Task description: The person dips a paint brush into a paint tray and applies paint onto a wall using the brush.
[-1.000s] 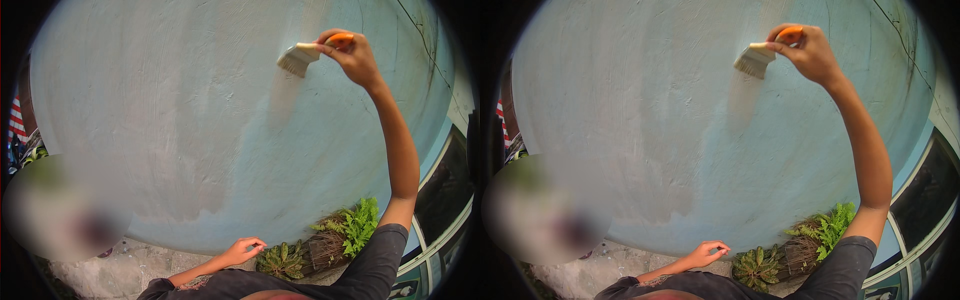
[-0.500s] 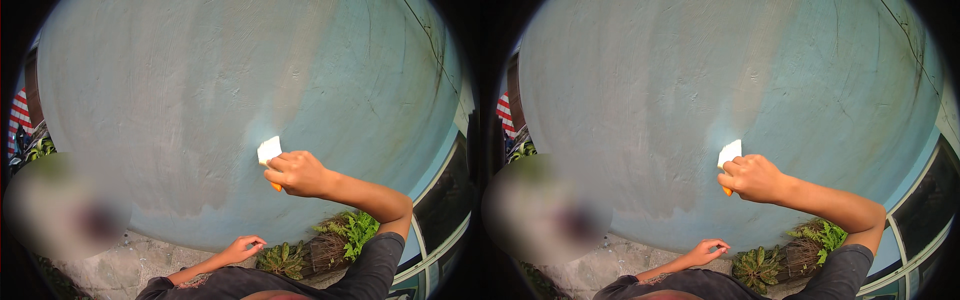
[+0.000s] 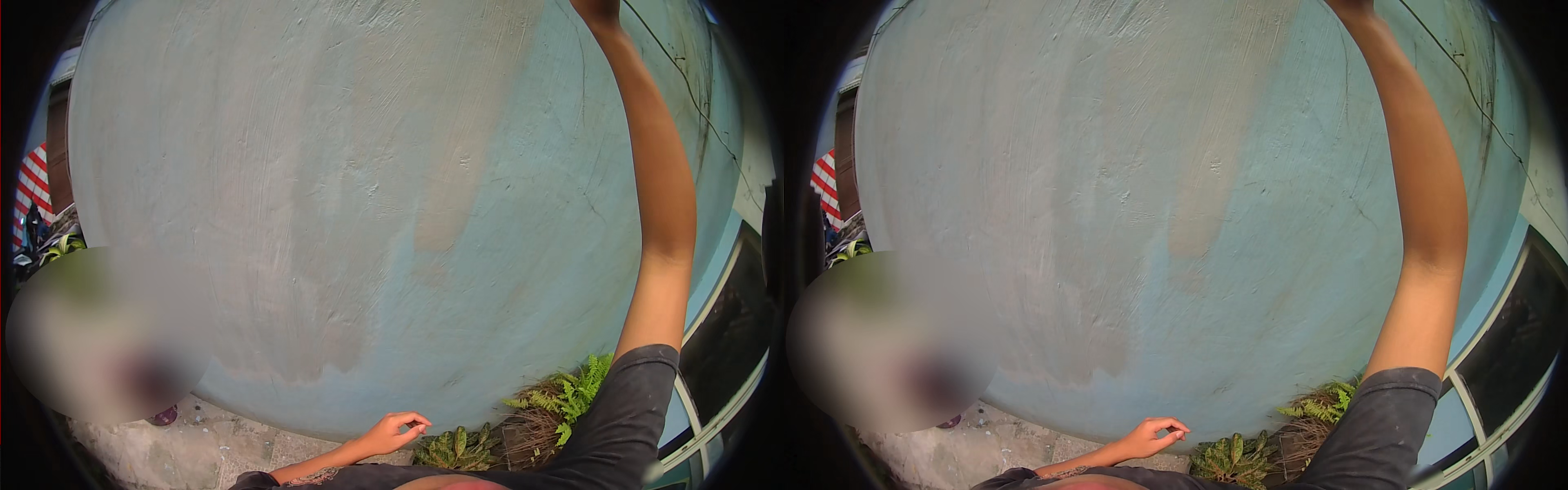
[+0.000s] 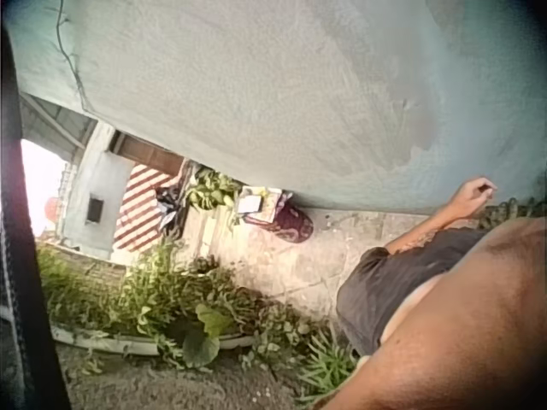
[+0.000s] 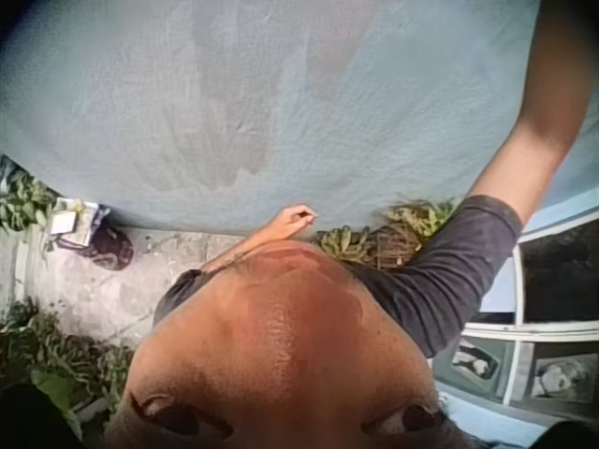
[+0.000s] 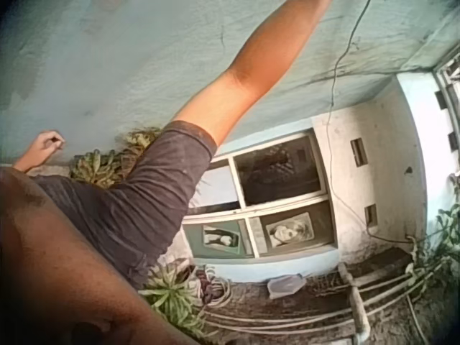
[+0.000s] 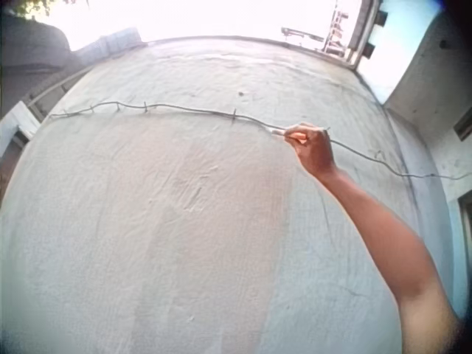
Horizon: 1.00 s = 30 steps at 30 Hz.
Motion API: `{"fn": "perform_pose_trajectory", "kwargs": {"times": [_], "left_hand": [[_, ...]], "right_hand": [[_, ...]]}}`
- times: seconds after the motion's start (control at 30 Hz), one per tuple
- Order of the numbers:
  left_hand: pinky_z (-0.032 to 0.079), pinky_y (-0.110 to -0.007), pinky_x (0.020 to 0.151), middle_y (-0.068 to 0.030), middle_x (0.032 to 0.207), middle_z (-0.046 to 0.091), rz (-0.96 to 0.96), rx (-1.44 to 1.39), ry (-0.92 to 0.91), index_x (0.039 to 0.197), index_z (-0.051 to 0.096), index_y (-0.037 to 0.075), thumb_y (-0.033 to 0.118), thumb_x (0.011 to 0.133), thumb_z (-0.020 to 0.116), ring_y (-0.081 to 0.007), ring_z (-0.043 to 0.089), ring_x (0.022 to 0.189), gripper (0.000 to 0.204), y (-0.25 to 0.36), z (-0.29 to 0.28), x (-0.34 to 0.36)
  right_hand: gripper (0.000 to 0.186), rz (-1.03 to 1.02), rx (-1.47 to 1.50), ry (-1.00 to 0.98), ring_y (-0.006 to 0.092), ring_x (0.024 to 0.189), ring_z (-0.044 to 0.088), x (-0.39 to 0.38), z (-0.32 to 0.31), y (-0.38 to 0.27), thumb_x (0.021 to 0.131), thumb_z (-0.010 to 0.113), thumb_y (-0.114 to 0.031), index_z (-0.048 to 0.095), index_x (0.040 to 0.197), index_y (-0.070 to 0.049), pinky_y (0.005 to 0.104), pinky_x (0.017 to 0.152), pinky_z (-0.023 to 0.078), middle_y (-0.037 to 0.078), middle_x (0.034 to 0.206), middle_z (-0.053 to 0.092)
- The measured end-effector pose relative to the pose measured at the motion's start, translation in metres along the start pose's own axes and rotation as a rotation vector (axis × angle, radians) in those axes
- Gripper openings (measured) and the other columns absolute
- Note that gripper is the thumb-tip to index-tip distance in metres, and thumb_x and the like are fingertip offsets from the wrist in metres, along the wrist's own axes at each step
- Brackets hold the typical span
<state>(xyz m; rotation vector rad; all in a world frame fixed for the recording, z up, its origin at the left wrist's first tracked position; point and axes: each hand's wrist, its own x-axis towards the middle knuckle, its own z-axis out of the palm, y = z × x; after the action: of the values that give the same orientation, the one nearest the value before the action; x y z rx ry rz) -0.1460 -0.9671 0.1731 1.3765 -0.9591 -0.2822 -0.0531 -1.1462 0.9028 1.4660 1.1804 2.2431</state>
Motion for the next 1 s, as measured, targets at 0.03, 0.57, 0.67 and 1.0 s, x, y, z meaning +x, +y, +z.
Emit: {"fn": "perform_pose_trajectory", "kwargs": {"times": [0.03, 0.57, 0.67, 1.0], "left_hand": [[0.053, -0.032, 0.080, -0.0077, 0.096, 0.072, -0.017, -0.010, -0.020, 0.113, 0.069, 0.001, 0.014, 0.100, 0.059, -0.0165, 0.068, 0.089, 0.020, 0.000, 0.001, 0.001], [0.054, -0.032, 0.079, -0.0095, 0.094, 0.072, 0.007, 0.028, 0.035, 0.110, 0.067, 0.000, 0.011, 0.099, 0.060, -0.0181, 0.070, 0.086, 0.017, 0.012, -0.006, -0.007], [0.052, -0.031, 0.076, -0.0087, 0.094, 0.071, 0.016, 0.006, 0.035, 0.110, 0.068, 0.001, 0.005, 0.098, 0.059, -0.0173, 0.067, 0.085, 0.016, 0.012, -0.002, -0.011], [0.052, -0.032, 0.079, -0.0091, 0.096, 0.070, -0.027, 0.003, 0.030, 0.114, 0.067, 0.001, 0.004, 0.098, 0.058, -0.0180, 0.067, 0.087, 0.019, 0.016, 0.014, -0.018]], "right_hand": [[0.005, 0.050, 0.006, 0.007, 0.0180, 0.071, 0.071, 0.006, 0.004, 0.011, 0.082, 0.078, -0.001, 0.074, 0.085, 0.001, 0.0296, 0.065, 0.054, 0.013, 0.082, 0.075], [0.010, 0.130, 0.496, -0.816, 0.0187, 0.087, 0.073, -0.330, -0.139, -0.398, 0.078, 0.069, -0.007, 0.064, 0.086, -0.009, 0.0282, 0.055, 0.050, 0.009, 0.097, 0.072], [0.015, 0.451, 0.660, -0.889, 0.0248, 0.080, 0.073, -0.304, -0.131, -0.371, 0.078, 0.073, -0.003, 0.068, 0.090, -0.010, 0.0316, 0.061, 0.055, 0.009, 0.100, 0.074], [0.019, 0.099, 0.214, -0.245, 0.0213, 0.088, 0.074, -0.240, -0.053, -0.278, 0.073, 0.076, 0.000, 0.071, 0.089, -0.008, 0.0285, 0.060, 0.056, 0.006, 0.099, 0.075]]}}
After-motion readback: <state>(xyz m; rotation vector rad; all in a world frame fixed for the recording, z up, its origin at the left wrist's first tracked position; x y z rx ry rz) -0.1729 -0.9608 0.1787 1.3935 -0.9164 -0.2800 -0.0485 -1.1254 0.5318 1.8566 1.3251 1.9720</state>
